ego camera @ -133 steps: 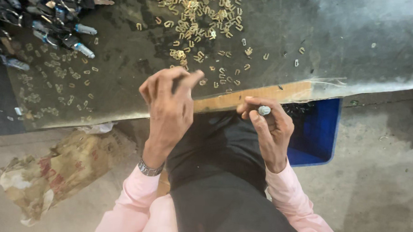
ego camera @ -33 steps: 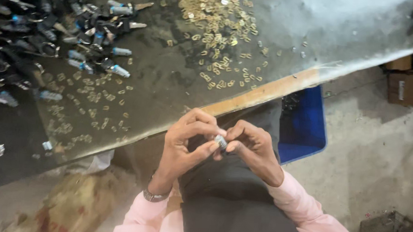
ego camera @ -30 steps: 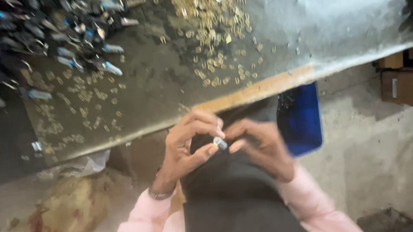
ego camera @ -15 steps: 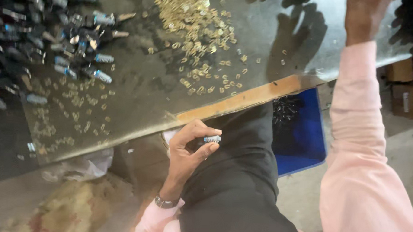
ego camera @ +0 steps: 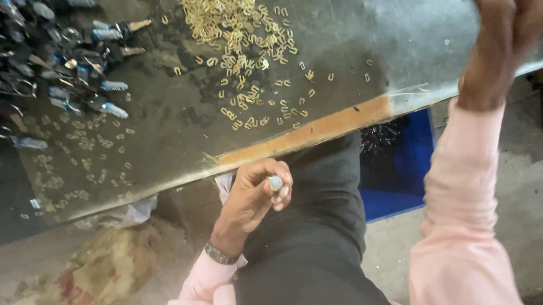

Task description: The person sits at a workbench assembling padlock cylinders. They pick small metal key pins and springs from the table, insert them one at a time into the lock body held in the other hand, press them into place with a small dark cylindrical tool, and set finished cylinders with the pile of completed padlocks.

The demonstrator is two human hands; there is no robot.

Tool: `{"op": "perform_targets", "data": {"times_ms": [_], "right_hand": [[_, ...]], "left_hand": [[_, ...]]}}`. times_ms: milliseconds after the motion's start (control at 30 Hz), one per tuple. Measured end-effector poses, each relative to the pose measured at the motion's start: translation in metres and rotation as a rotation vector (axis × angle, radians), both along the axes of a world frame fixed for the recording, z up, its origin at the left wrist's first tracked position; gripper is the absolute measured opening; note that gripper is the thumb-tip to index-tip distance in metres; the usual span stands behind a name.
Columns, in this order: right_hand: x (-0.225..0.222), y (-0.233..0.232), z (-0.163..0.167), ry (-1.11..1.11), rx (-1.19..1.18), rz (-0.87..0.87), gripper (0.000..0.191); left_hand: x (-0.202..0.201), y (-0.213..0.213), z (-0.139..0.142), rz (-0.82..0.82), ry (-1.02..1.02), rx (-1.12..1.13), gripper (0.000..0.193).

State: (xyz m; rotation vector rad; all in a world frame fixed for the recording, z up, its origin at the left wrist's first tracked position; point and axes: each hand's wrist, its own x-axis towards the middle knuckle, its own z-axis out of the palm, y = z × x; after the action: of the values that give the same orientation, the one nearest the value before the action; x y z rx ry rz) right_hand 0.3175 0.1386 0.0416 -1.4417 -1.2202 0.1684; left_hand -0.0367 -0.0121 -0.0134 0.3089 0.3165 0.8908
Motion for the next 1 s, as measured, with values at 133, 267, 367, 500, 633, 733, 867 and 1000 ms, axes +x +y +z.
{"op": "perform_targets", "data": {"times_ms": [133,267,367,500,633,733,867,1000], "right_hand": [[-0.042,-0.051,0.003,0.376,0.0,0.447,0.039],[-0.095,-0.089,-0.007,0.609,-0.051,0.603,0.048],[-0.126,-0.116,-0.017,0.79,-0.097,0.647,0.051],[-0.148,-0.146,-0.033,0.985,-0.175,0.647,0.05],[-0.153,-0.166,-0.045,1.112,-0.254,0.567,0.04],[-0.157,-0.174,-0.048,1.04,-0.31,0.511,0.033],[-0.161,-0.179,-0.046,0.822,-0.397,0.462,0.031],[-0.155,-0.179,-0.04,0.262,-0.455,0.39,0.032]], "left_hand": [[0.006,-0.003,-0.002,-0.036,-0.068,-0.156,0.026],[0.008,0.0,0.009,-0.03,0.096,-0.113,0.023],[0.007,0.002,0.015,0.017,0.209,-0.051,0.017],[0.004,0.0,0.02,0.034,0.428,0.078,0.015],[0.008,-0.001,0.027,0.057,0.665,0.207,0.017],[0.013,0.004,0.035,0.141,0.886,0.418,0.016],[0.021,0.009,0.045,0.245,1.228,0.709,0.013],[0.02,0.005,0.047,0.308,1.392,1.113,0.015]]}}
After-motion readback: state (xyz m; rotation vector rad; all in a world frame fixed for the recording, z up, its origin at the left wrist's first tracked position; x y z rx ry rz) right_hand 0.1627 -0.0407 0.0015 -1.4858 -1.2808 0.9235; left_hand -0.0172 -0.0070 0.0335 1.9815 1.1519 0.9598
